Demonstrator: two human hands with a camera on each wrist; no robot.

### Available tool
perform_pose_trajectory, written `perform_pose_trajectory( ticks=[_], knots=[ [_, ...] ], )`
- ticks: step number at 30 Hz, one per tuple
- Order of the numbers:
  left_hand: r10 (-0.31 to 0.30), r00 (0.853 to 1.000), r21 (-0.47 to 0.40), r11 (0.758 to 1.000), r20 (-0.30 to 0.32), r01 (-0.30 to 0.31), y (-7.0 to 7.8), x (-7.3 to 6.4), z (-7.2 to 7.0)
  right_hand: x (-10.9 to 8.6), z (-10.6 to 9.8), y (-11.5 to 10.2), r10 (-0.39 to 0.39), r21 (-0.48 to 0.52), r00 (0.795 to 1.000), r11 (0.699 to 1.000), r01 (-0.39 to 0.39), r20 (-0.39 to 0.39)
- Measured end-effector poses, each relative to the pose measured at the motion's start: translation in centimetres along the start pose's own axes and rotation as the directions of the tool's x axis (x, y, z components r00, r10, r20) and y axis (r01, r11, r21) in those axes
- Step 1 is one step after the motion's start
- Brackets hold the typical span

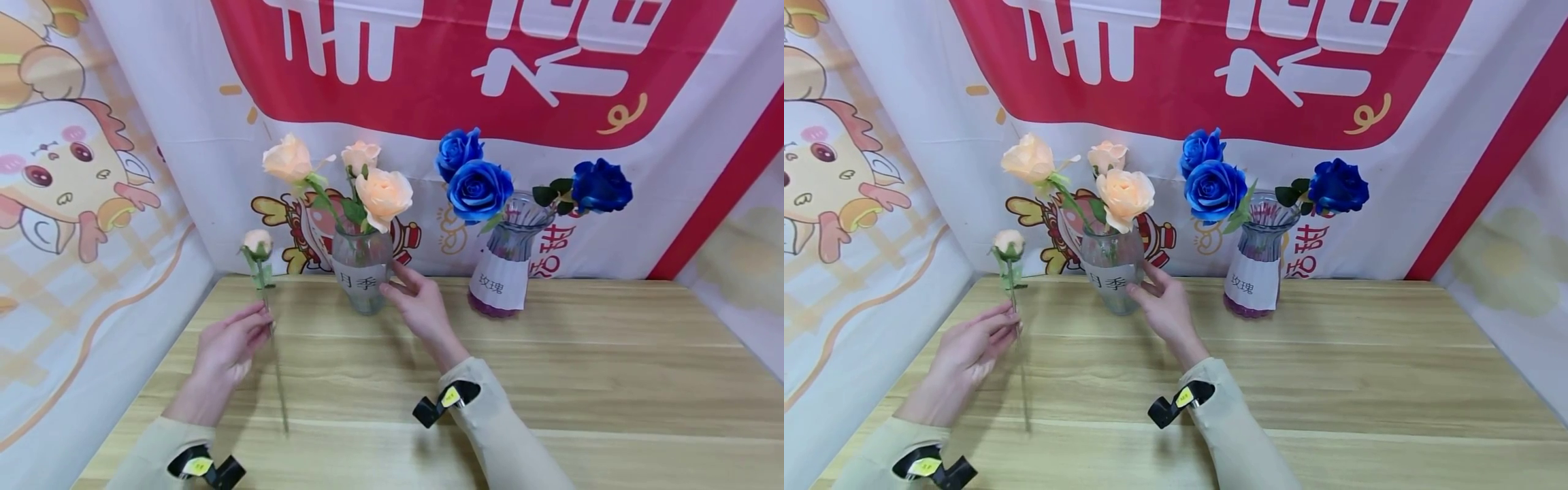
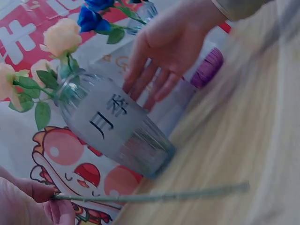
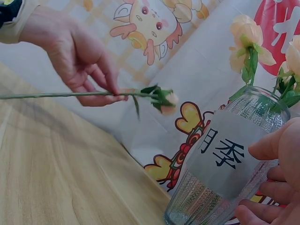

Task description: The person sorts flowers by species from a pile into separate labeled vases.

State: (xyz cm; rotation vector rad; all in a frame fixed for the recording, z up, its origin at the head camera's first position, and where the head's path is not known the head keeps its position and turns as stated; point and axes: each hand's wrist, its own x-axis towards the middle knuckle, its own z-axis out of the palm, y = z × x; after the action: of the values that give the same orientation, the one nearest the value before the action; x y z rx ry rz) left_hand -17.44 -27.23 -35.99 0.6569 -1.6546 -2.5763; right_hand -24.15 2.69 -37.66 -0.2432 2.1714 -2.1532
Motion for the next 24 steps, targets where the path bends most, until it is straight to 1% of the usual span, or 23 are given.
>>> perform_pose_trajectory(
  ticks=[2,4,6,9,13,19,21,24],
  knots=[
    [-0.012,1.000,-0.087,0.996,0.006,0.013,0.7,-0.2,0.7,0.0,0.0,0.0,-0.009,0.000,1.000,1.000,0.009,0.000],
    [-0.006,1.000,-0.158,0.987,0.004,0.007,1.3,-0.3,1.5,0.0,-0.1,0.1,-0.018,0.001,1.000,1.000,0.018,0.000],
    [0.010,1.000,-0.214,0.977,-0.016,-0.014,1.7,-0.3,2.4,-0.1,-0.1,0.1,-0.022,0.003,1.000,1.000,0.022,-0.002],
    [0.057,0.996,-0.299,0.951,-0.062,-0.073,2.2,-0.3,3.8,0.0,-0.1,0.1,-0.023,0.004,1.000,1.000,0.023,-0.003],
    [0.114,0.988,-0.412,0.899,-0.109,-0.149,2.8,-0.2,5.4,0.0,-0.1,0.1,-0.023,0.009,1.000,1.000,0.023,-0.003],
    [0.178,0.969,-0.529,0.813,-0.170,-0.242,3.7,-0.2,7.1,0.0,-0.1,0.1,-0.014,0.010,1.000,1.000,0.014,-0.001],
    [0.195,0.965,-0.557,0.789,-0.175,-0.260,4.0,-0.2,7.4,0.0,-0.1,0.1,-0.017,0.008,1.000,1.000,0.017,0.002],
    [0.208,0.964,-0.595,0.758,-0.168,-0.267,4.6,-0.3,7.9,0.0,0.0,0.1,-0.022,0.004,1.000,1.000,0.022,0.006]
  ],
)
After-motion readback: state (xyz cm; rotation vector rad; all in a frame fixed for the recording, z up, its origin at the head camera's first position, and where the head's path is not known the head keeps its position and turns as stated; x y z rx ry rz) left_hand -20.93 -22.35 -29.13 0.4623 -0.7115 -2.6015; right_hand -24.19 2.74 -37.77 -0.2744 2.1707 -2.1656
